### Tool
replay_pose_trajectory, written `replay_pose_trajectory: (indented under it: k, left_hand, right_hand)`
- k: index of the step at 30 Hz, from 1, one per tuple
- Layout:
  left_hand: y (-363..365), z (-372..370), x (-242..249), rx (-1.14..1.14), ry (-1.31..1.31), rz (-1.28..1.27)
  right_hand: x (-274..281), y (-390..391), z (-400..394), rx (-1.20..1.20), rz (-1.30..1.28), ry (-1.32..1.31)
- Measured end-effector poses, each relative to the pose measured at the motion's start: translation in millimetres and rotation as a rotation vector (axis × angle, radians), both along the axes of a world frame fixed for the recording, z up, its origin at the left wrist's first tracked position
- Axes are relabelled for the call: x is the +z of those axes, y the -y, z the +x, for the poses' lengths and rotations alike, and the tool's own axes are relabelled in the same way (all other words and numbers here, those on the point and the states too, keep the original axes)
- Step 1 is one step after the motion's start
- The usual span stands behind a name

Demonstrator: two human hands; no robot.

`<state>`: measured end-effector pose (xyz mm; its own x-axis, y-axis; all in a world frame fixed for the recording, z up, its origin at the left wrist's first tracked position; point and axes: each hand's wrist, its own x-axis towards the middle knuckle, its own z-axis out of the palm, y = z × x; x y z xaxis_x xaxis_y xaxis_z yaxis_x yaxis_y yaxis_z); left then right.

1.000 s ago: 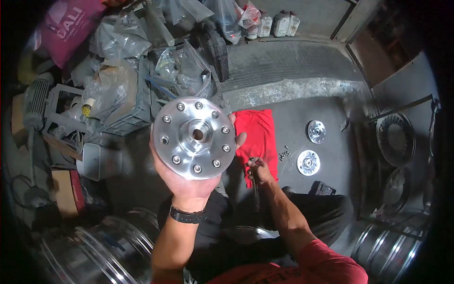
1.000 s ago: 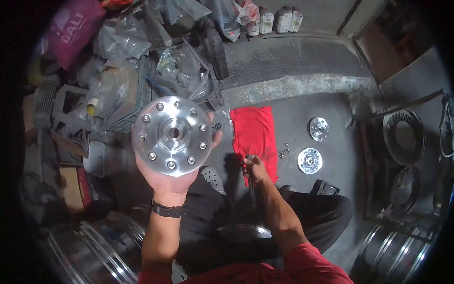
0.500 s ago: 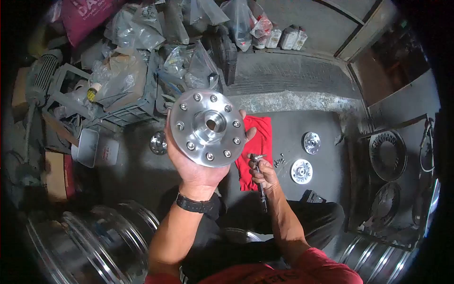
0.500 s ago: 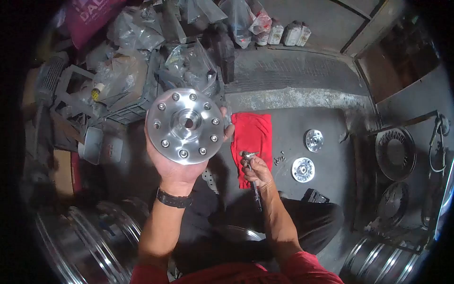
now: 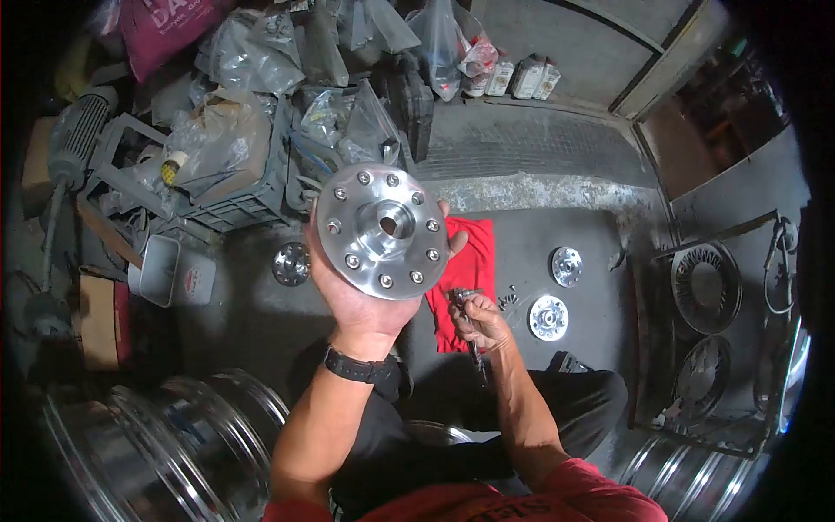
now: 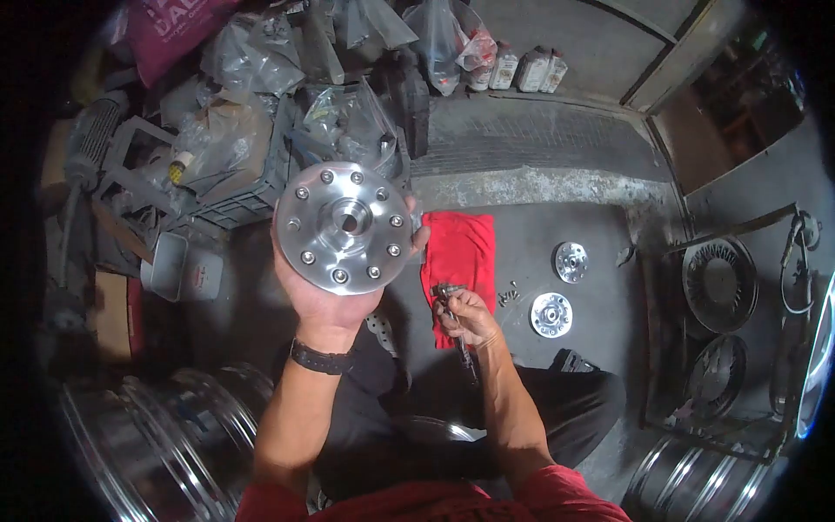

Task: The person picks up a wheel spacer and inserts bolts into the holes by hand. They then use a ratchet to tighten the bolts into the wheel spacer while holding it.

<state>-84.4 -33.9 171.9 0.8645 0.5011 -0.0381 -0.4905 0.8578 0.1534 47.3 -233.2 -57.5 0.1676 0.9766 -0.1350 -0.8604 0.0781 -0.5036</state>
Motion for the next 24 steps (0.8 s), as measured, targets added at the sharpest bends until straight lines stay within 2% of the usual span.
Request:
replay_pose_trajectory:
  k: [2, 3, 5, 6, 8, 9, 11, 12, 14, 17, 18, 20, 24]
  left_hand:
    - [-0.9, 0.7, -1.3, 0.001, 0.0, 0.009]
    - [-2.4, 0.7, -1.5, 0.0, -0.001, 0.019]
    - [-3.7, 1.0, 0.3, -0.011, 0.047, -0.007]
    - [-4.5, 1.1, 0.3, -0.029, 0.092, -0.045]
    - [-8.2, 2.0, 3.7, -0.031, 0.155, -0.001]
    - [-9.9, 2.0, 8.4, -0.027, 0.128, -0.004]
    - [-8.8, 0.4, 10.9, -0.028, 0.1, -0.018]
    - [-9.9, -0.4, 10.2, -0.004, 0.084, -0.009]
    - [-8.7, -1.5, 9.6, 0.007, 0.062, -0.01]
    - [-13.4, -2.8, 15.7, 0.041, 0.063, -0.031]
    - [-15.6, -0.6, 16.0, 0.034, 0.074, -0.027]
    - [-16.4, -2.5, 10.9, 0.065, 0.047, 0.001]
    - [-12.8, -3.5, 11.5, 0.064, 0.01, -0.018]
  right_hand:
    - [3.7, -0.5, -2.4, -0.064, -0.195, 0.037]
    - [3.0, -3.6, -4.5, -0.06, -0.185, 0.039]
    - [3.4, -11.9, -10.7, -0.016, -0.649, 0.316]
    - [4.3, -12.2, -13.9, 0.019, -0.725, 0.436]
    - [-6.6, -6.1, -18.9, -0.086, -0.865, 0.346]
    - [-1.4, -9.9, -17.2, -0.088, -0.852, 0.353]
    - [19.1, -2.2, -19.4, -0.383, -0.851, 0.332]
    - [31.1, -0.9, -12.8, -0.388, -0.856, 0.332]
    - [57.3, 2.5, 3.9, -0.411, -0.668, 0.279]
    - [120.7, 2.7, -28.4, -0.366, -0.641, 0.148]
    - [106.1, 15.4, -32.3, -0.26, -0.587, 0.14]
    - [68.2, 23.2, -48.7, -0.259, -0.597, 0.211]
    - [65.3, 23.4, -38.0, -0.28, -0.622, 0.06]
